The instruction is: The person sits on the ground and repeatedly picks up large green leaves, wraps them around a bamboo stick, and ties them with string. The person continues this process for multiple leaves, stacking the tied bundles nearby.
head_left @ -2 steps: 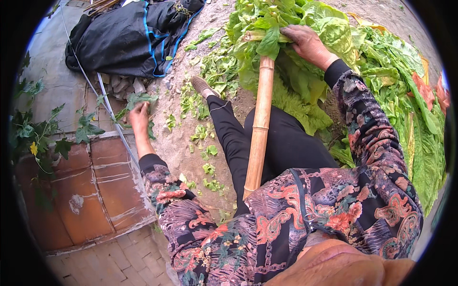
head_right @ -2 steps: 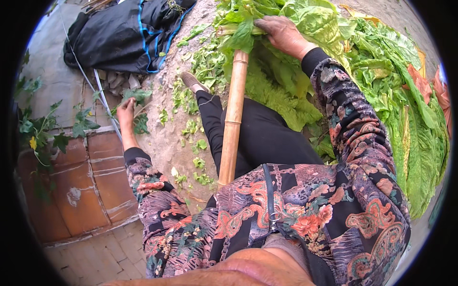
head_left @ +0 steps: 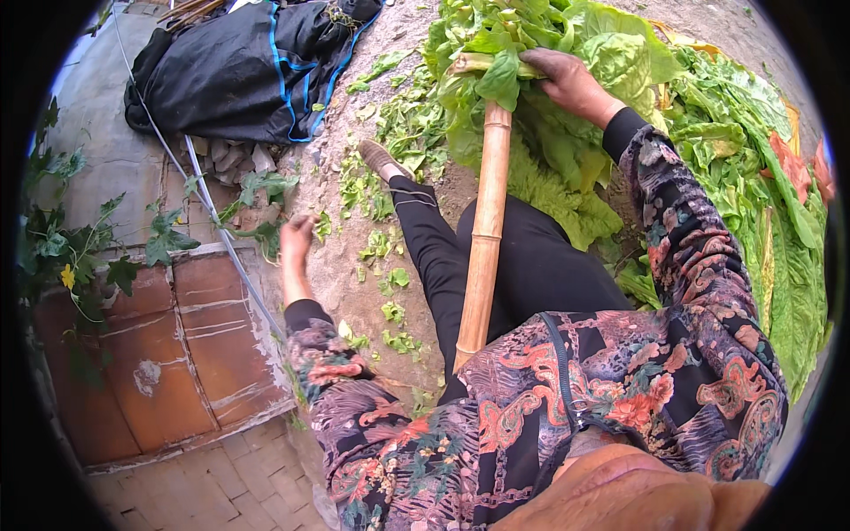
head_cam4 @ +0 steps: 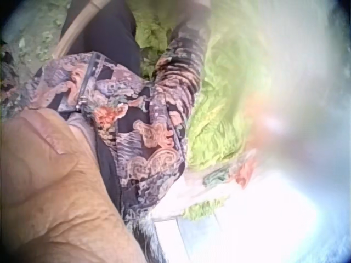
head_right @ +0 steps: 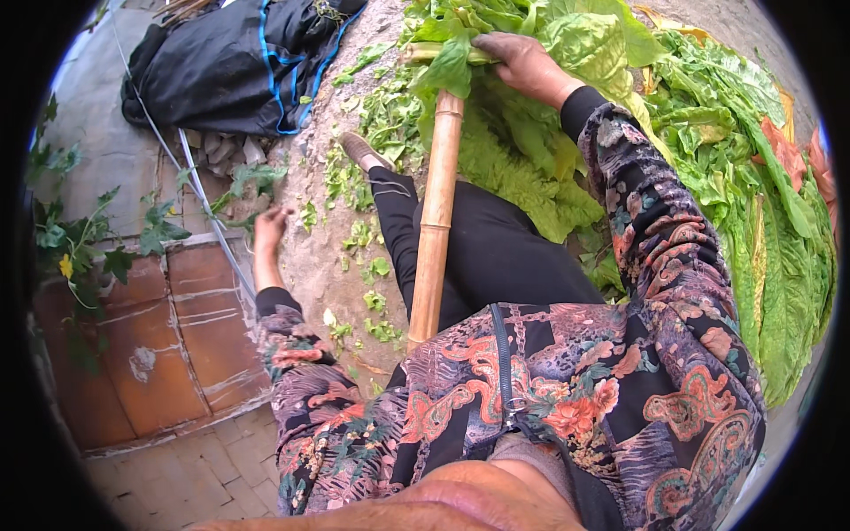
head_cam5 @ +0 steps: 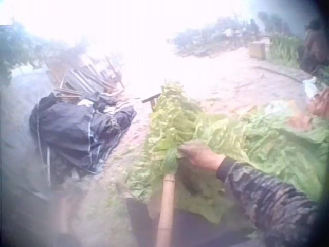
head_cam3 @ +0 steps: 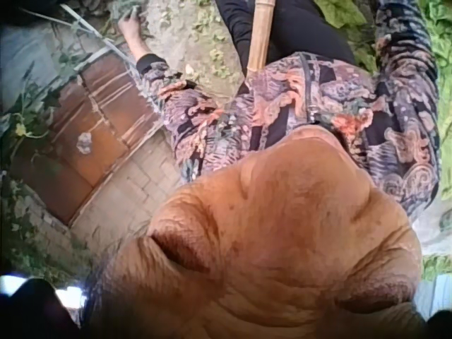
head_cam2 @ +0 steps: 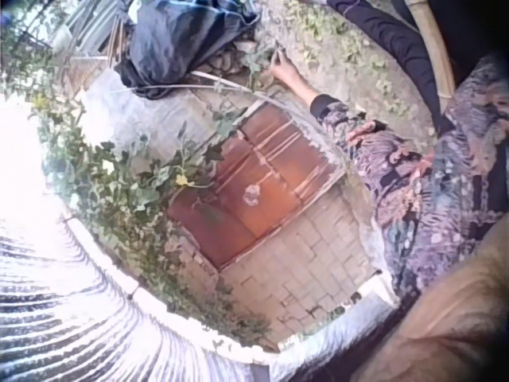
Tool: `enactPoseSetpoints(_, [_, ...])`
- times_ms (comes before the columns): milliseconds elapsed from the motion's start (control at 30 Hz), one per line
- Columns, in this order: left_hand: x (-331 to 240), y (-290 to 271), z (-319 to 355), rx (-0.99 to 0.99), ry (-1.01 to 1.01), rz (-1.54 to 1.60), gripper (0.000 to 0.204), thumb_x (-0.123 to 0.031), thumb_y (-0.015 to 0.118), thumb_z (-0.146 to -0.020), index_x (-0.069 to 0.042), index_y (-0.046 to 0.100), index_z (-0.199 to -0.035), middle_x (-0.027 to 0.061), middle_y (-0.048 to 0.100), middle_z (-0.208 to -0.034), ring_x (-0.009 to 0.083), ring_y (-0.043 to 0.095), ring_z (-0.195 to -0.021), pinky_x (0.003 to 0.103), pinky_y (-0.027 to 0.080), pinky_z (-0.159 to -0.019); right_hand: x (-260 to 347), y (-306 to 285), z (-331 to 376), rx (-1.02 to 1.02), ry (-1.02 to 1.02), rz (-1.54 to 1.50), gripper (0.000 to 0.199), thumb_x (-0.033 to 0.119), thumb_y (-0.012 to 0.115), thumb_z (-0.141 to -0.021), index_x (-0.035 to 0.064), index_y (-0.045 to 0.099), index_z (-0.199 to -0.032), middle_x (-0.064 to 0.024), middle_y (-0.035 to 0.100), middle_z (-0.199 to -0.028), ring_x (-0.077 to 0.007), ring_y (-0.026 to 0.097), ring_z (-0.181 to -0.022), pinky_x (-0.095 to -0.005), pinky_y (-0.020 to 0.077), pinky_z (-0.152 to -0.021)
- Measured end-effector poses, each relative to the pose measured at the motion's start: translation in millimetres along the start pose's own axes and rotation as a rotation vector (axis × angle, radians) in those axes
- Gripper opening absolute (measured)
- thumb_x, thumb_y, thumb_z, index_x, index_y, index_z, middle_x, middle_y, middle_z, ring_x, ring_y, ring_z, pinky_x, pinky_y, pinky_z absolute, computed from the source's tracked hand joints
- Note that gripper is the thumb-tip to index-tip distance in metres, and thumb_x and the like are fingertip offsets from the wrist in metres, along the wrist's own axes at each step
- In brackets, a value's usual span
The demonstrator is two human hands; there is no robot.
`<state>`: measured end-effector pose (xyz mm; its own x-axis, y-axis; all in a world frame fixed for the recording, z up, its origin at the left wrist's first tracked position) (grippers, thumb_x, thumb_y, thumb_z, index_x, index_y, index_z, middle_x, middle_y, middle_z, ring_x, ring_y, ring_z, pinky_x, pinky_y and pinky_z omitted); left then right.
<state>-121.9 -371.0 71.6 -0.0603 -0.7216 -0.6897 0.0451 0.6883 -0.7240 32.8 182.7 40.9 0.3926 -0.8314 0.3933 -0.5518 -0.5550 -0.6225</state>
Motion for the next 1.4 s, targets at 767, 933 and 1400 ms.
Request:
enactPoseSetpoints(767, [44.8,-2.1,271.3,0.1,-0.266,0.084,0.019,-0.01,0.06,-0.085,0.003,0.067,-0.096,-0.001,0.061,-0.079,0.0066,0.051,-0.07,0.021,0.039,-0.063,178.2,16.3,-10.8,-0.107,-0.3,0.011,0.041,0.018,0.061,-0.075,0.0069,0.057,-0.115,-0.0114,0.06,-0.105,-0.0248,0.056,-0.095,-0.0351,0.0432,-0.086])
enactPoseSetpoints(933, [175.2,-204.9,487.4,-0.494,-0.52,-0.415,0.031,-0.021,0.052,-0.091,0.007,0.064,-0.1,0.0145,0.067,-0.096,0.0183,0.059,-0.082,0.031,0.045,-0.079,137.9,93.1,-4.2,0.968,0.04,0.217,0.03,0.021,0.062,-0.074,0.0053,0.064,-0.1,-0.0125,0.064,-0.091,-0.0291,0.061,-0.086,-0.0401,0.0468,-0.078])
enactPoseSetpoints(1400, [-133.9,185.2,126.5,0.46,-0.03,0.732,0.052,-0.033,0.05,-0.092,0.002,0.04,-0.13,0.0196,0.058,-0.113,0.0236,0.06,-0.094,0.032,0.046,-0.08,184.0,18.7,36.3,-0.183,-0.063,0.328,0.017,0.024,0.056,-0.065,0.012,0.065,-0.073,-0.0037,0.054,-0.084,-0.0253,0.052,-0.098,-0.0493,0.0351,-0.095])
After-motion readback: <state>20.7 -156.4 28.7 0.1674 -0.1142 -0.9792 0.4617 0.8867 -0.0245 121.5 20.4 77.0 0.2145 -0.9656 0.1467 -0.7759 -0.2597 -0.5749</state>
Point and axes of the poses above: each hand's wrist, its own z-axis away from the middle knuckle, its own y-axis out of the palm, x = y × z, the point moved 7 cm from there along -z, towards the middle knuckle
